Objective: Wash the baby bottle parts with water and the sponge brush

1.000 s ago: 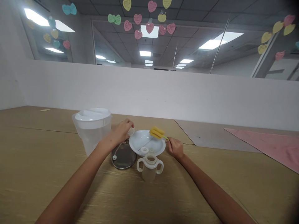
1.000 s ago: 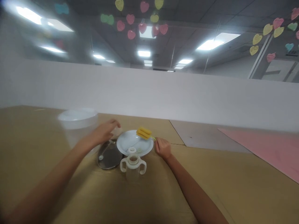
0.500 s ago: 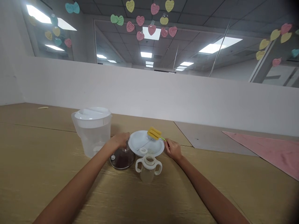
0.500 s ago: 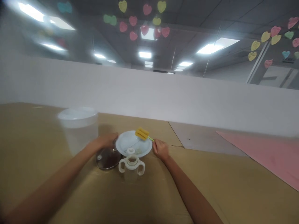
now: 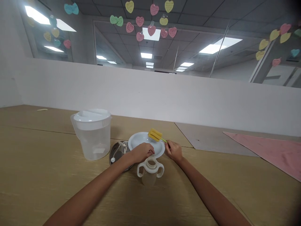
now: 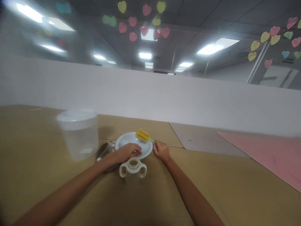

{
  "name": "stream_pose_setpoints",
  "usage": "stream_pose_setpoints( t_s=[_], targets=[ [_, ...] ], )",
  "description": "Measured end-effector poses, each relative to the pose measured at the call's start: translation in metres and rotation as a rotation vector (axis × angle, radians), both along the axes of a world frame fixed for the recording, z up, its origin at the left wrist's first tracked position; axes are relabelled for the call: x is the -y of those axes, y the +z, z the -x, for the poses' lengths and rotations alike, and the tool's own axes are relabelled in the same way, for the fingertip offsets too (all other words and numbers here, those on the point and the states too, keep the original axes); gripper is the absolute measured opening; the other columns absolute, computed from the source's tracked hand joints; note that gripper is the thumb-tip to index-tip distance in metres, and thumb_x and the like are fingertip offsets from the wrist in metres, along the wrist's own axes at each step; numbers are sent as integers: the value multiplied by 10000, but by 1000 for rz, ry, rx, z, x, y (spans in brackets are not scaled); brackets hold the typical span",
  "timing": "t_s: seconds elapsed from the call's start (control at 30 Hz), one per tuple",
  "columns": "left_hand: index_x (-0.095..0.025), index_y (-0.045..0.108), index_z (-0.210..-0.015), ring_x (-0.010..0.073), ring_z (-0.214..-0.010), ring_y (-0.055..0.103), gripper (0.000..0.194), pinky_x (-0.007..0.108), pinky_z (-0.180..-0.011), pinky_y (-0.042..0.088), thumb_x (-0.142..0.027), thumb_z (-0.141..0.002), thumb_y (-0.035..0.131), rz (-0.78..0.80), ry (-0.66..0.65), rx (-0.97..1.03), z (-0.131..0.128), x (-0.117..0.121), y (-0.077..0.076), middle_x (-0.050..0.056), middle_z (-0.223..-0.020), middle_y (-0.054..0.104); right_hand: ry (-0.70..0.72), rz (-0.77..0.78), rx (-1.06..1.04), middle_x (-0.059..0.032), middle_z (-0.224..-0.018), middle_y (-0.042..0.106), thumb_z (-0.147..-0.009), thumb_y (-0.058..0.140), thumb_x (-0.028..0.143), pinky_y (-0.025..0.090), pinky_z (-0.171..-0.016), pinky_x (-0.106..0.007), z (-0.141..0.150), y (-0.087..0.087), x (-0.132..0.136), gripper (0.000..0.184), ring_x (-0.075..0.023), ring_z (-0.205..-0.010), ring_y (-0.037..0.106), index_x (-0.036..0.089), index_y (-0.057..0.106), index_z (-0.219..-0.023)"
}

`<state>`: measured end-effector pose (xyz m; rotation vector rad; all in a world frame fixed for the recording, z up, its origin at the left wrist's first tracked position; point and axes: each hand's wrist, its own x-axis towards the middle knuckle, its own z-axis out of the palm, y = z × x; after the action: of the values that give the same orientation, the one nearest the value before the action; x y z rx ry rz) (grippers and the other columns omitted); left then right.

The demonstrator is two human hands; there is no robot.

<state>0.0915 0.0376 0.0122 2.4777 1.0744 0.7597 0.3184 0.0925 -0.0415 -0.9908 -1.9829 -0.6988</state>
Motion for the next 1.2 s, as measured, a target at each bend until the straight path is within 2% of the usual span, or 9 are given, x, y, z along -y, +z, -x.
stream_pose_setpoints(
  t_s=[0.1, 0.23, 0.47, 0.6, 0.8, 1.0, 1.1, 1.2],
  targets=[
    [-159, 634, -731, 168, -664, 601, 97, 272, -653, 467, -160, -666, 562, 14, 30, 46, -2, -7, -5, 39, -739, 656, 3, -8, -7, -11, -538, 576, -857, 386, 225, 297, -502, -227, 0, 0, 0, 233, -110, -481, 504, 159, 567, -726],
    [-161, 577, -731, 139, -626, 579, 82, 245, -606, 465, -148, -658, 542, -3, 97, 165, 4, -10, 7, 7, -670, 611, 14, -25, -20, -20, -559, 589, -856, 389, 215, 315, -516, -227, -1, 0, 1, 229, -115, -500, 516, 150, 578, -743],
    [-165, 482, -748, 118, -668, 564, 147, 236, -606, 482, -114, -612, 506, -54, 229, 383, 22, -12, 31, 4, -746, 563, 61, -63, 8, -28, -587, 602, -838, 415, 202, 345, -540, -230, -1, 1, 2, 210, -121, -536, 525, 150, 605, -766],
    [-166, 474, -769, 116, -672, 564, 199, 232, -590, 482, -120, -586, 538, 1, 172, 498, 23, -8, 35, 8, -784, 578, 67, -85, 16, -29, -595, 609, -837, 427, 195, 350, -548, -228, -1, 1, 2, 204, -118, -543, 527, 148, 616, -775],
    [-157, 487, -780, 99, -660, 553, 215, 217, -616, 471, -88, -585, 542, 73, 4, 465, 16, 8, 42, 5, -780, 596, 52, -113, 13, -26, -604, 620, -841, 426, 198, 347, -551, -228, -2, 1, 0, 208, -114, -545, 529, 149, 622, -787],
    [-160, 500, -764, 95, -671, 550, 143, 216, -647, 473, -114, -632, 532, 13, -15, 430, 15, 16, 51, -7, -775, 572, 45, -130, 12, -24, -597, 624, -834, 443, 197, 339, -544, -232, -2, -1, -3, 191, -114, -535, 530, 155, 621, -778],
    [-167, 502, -768, 106, -700, 560, 118, 220, -664, 463, -120, -660, 505, -82, 23, 357, 17, 20, 57, -6, -777, 580, 49, -141, 10, -23, -598, 625, -831, 446, 192, 346, -547, -231, -2, -2, -3, 182, -115, -538, 534, 154, 618, -783],
    [-172, 494, -746, 120, -679, 541, 82, 233, -639, 433, -123, -682, 477, -242, 154, 187, 23, 23, 65, -1, -742, 571, 57, -148, 14, -24, -598, 626, -829, 443, 188, 350, -547, -230, -2, -2, -1, 182, -115, -537, 533, 152, 614, -777]
  ],
)
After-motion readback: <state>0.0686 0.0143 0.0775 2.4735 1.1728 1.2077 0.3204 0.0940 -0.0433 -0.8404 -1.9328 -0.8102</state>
